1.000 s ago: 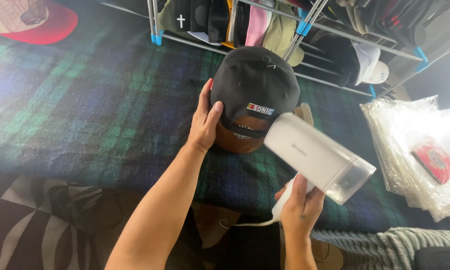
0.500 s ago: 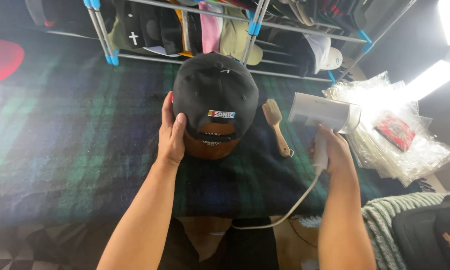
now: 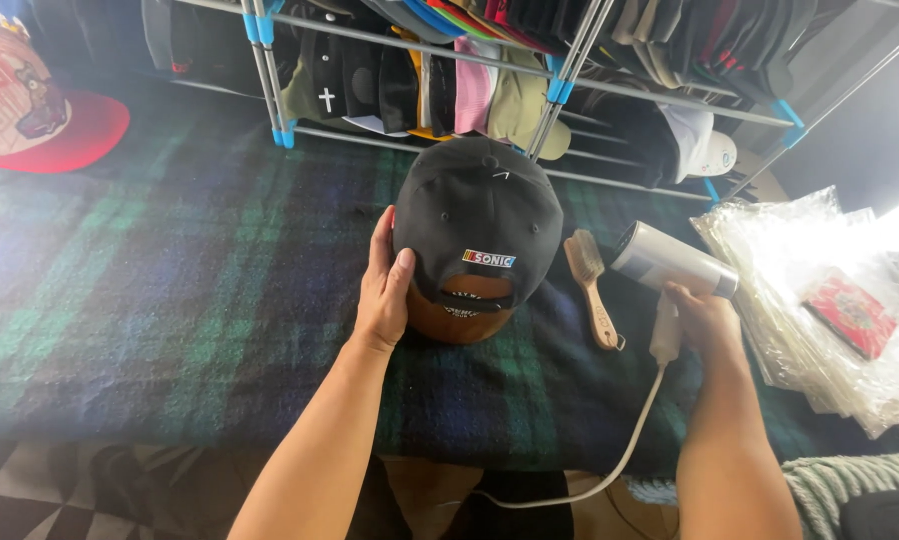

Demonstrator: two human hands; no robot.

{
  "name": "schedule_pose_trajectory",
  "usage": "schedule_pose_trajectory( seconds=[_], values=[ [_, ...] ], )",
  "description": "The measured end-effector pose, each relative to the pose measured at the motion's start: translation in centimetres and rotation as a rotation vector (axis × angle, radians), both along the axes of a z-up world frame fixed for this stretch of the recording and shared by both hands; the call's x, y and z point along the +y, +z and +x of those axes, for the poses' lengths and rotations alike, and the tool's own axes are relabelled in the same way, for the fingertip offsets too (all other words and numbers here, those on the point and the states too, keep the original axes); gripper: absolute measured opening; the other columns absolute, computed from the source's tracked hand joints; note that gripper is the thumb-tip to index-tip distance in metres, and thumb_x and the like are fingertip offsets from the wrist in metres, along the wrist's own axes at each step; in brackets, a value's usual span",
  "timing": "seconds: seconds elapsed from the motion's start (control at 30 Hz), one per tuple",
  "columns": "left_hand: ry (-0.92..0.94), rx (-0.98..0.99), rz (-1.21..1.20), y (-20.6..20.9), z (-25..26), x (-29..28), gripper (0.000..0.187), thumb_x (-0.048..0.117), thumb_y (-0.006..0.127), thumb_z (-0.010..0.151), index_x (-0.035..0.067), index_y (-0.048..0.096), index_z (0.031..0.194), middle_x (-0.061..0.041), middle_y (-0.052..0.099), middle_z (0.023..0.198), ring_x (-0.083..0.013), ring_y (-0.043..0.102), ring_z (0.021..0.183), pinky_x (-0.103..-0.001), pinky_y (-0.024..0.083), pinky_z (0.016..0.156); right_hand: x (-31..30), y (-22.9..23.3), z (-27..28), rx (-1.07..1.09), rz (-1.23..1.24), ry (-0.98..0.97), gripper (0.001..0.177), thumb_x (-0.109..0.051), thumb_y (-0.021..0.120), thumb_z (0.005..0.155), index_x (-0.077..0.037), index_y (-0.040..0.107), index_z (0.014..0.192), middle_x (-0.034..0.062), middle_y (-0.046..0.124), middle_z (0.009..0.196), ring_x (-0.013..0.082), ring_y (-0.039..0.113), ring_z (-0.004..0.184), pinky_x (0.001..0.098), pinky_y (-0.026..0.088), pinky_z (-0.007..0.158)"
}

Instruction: A person is cleaning and reshaping a black cap with a Sonic the Hedgehog patch using a hair dryer, a wooden brush, and a wooden hat block.

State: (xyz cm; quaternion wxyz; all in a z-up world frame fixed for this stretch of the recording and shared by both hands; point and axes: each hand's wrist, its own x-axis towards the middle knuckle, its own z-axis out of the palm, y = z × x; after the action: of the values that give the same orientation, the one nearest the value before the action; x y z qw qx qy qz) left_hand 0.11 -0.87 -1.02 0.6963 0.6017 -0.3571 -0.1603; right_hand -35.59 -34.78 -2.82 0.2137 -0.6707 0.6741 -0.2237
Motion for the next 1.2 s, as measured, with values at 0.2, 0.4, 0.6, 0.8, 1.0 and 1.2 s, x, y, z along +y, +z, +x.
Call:
schedule_pose_trajectory(
  seconds=[0.2,0.4,0.6,0.8,1.0,1.2],
  values=[
    [0.043,0.378,-0.218,-0.5,1.5,-2.4,0.068,0.059,0.051,0.101,0.016,0.047,0.154,-0.023,0.056,0.148,-0.038,0.051,0.14,-0.054,0.041,0.115,7.2,4.1,3.8,-0.009,-0.479,0.022,0.058,-0.059,0.066,0.108,-0.003,0.077,0.117,0.0298,0.074,0.101,0.0518,0.067,0.103,0.0594,0.052,0.088],
    [-0.084,0.756,-0.151,2.6,4.0,-4.5,0.068,0.057,0.068,0.09,0.014,0.06,0.142,-0.022,0.064,0.125,-0.0351,0.067,0.111,-0.047,0.056,0.095,14.8,6.3,17.8,-1.11,0.306,0.488,0.073,-0.062,0.055,0.097,-0.016,0.043,0.153,0.023,0.063,0.134,0.0419,0.064,0.123,0.0566,0.052,0.099],
    [-0.111,0.824,-0.059,0.1,7.1,-6.8,0.037,0.044,0.07,0.095,0.015,0.075,0.117,-0.013,0.074,0.104,-0.0266,0.075,0.085,-0.04,0.061,0.071,16.6,7.0,21.4,-1.471,0.55,0.455,0.069,-0.055,0.059,0.098,-0.027,0.041,0.159,0.0232,0.051,0.155,0.0398,0.05,0.141,0.0549,0.047,0.11],
    [-0.056,0.801,-0.173,5.1,4.2,-4.5,0.02,0.025,0.072,0.092,0.007,0.078,0.097,-0.011,0.066,0.069,-0.02,0.067,0.059,-0.032,0.055,0.055,14.2,4.4,21.7,-1.604,0.508,0.471,0.06,-0.05,0.067,0.095,-0.023,0.056,0.147,0.0205,0.067,0.137,0.0353,0.068,0.122,0.0503,0.058,0.102],
    [-0.039,0.673,-0.204,5.1,5.5,-6.1,0.037,0.021,0.067,0.093,0.005,0.073,0.127,-0.017,0.071,0.089,-0.0202,0.07,0.076,-0.034,0.058,0.068,13.7,6.9,22.0,-1.575,0.592,0.471,0.057,-0.052,0.066,0.095,-0.004,0.072,0.124,0.0234,0.071,0.125,0.0368,0.071,0.115,0.0502,0.06,0.097],
    [-0.079,0.737,-0.195,7.3,4.7,-4.4,0.04,0.012,0.064,0.092,0.001,0.07,0.129,-0.019,0.073,0.091,-0.0258,0.073,0.078,-0.035,0.059,0.072,13.8,6.9,21.6,-1.53,0.484,0.531,0.05,-0.045,0.062,0.1,-0.012,0.064,0.137,0.0221,0.071,0.126,0.034,0.071,0.117,0.0477,0.061,0.097]
  ],
)
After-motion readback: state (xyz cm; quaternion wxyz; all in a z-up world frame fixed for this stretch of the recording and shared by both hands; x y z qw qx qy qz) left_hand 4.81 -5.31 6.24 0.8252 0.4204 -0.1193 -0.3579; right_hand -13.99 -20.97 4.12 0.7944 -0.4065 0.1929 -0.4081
